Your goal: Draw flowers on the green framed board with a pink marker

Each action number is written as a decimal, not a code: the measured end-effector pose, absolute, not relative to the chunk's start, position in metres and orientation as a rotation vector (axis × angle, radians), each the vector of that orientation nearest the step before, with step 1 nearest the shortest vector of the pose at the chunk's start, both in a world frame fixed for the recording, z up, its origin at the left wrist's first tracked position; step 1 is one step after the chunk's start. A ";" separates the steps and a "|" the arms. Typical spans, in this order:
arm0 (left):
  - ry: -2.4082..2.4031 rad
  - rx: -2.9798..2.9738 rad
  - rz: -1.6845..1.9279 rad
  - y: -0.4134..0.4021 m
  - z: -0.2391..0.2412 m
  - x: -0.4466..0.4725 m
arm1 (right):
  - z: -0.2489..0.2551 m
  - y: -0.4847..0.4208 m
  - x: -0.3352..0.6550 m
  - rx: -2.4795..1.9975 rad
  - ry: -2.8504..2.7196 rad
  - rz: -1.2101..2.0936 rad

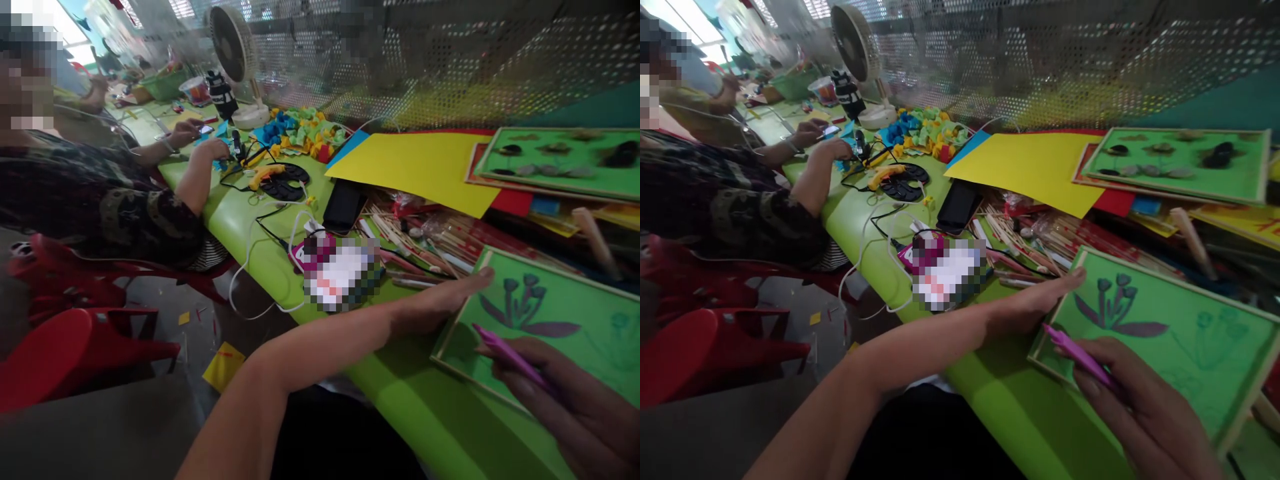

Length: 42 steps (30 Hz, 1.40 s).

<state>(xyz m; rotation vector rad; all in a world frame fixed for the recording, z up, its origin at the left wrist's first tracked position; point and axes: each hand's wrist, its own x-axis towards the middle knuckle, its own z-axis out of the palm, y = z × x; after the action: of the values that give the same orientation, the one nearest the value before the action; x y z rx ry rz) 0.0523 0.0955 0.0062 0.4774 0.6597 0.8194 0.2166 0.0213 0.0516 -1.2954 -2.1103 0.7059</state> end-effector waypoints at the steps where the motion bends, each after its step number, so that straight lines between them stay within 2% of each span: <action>1: 0.643 0.479 0.842 0.095 0.009 0.051 | 0.056 0.022 0.214 -1.293 -2.116 0.767; 3: 0.632 0.479 0.841 0.093 0.015 0.046 | 0.063 0.022 0.214 -1.285 -2.092 0.784; 7: 0.616 0.454 0.679 0.091 0.025 0.036 | 0.070 0.019 0.223 -1.326 -2.094 0.621; 14: 0.666 0.477 0.565 0.096 0.029 0.028 | 0.043 0.012 0.260 -1.358 -2.117 0.563; 24: 0.573 0.451 0.764 0.096 0.023 0.032 | 0.028 0.021 0.270 -1.184 -2.228 0.373; 42: 0.661 0.429 0.770 0.097 0.023 0.032 | 0.022 0.021 0.263 -1.152 -2.247 0.344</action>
<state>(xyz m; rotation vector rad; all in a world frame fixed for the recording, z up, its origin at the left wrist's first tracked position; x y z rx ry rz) 0.0319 0.0973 0.0233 0.4290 0.6610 0.7696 0.2633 0.0207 0.0216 -1.1516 -2.2466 0.3439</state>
